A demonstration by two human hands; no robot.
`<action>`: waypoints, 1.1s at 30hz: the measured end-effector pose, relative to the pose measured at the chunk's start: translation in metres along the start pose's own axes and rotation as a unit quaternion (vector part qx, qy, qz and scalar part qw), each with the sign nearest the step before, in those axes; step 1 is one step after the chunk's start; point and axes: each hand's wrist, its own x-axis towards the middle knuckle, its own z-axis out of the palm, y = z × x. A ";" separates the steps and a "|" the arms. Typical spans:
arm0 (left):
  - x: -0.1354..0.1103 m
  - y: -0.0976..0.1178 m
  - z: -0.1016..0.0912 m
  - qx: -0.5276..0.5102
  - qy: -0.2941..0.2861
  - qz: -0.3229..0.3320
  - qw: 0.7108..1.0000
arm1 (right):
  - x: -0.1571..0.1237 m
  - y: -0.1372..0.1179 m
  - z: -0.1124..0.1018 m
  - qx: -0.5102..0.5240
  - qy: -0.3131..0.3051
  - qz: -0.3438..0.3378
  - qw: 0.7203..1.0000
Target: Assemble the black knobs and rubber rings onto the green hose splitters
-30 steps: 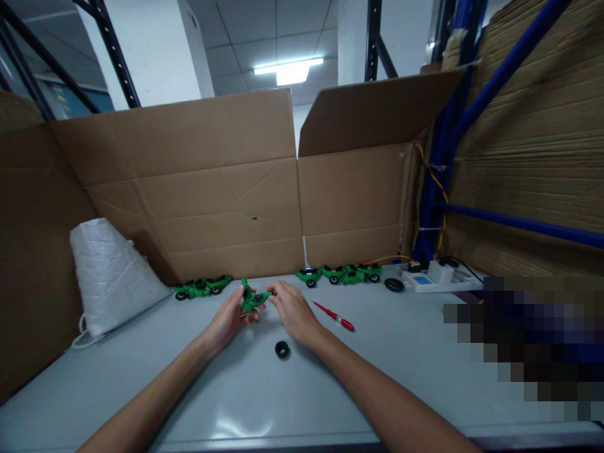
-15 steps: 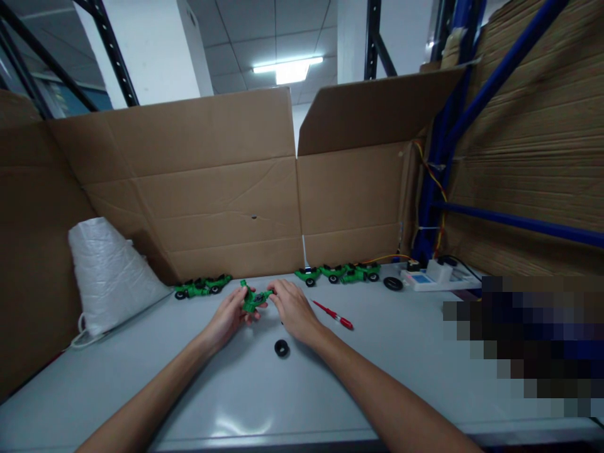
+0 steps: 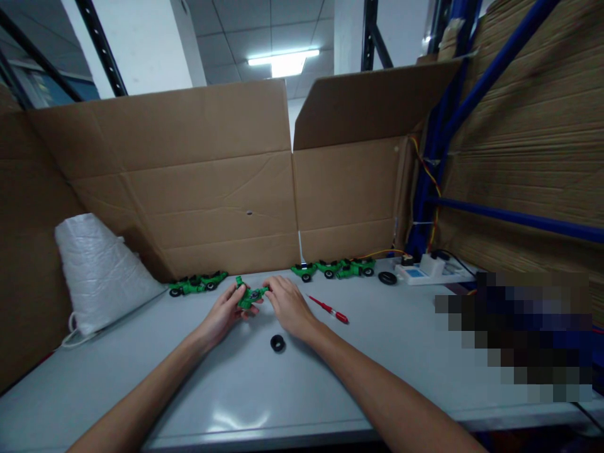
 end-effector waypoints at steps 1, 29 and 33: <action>0.000 0.000 0.000 0.002 0.000 0.002 1.000 | 0.000 0.000 0.000 0.001 0.000 -0.001 1.000; 0.003 -0.001 -0.004 0.019 0.017 0.007 1.000 | -0.001 -0.010 0.000 -0.015 -0.026 -0.012 0.999; 0.001 0.001 -0.001 0.007 0.004 -0.006 1.000 | 0.000 -0.012 -0.001 -0.026 -0.019 -0.013 0.999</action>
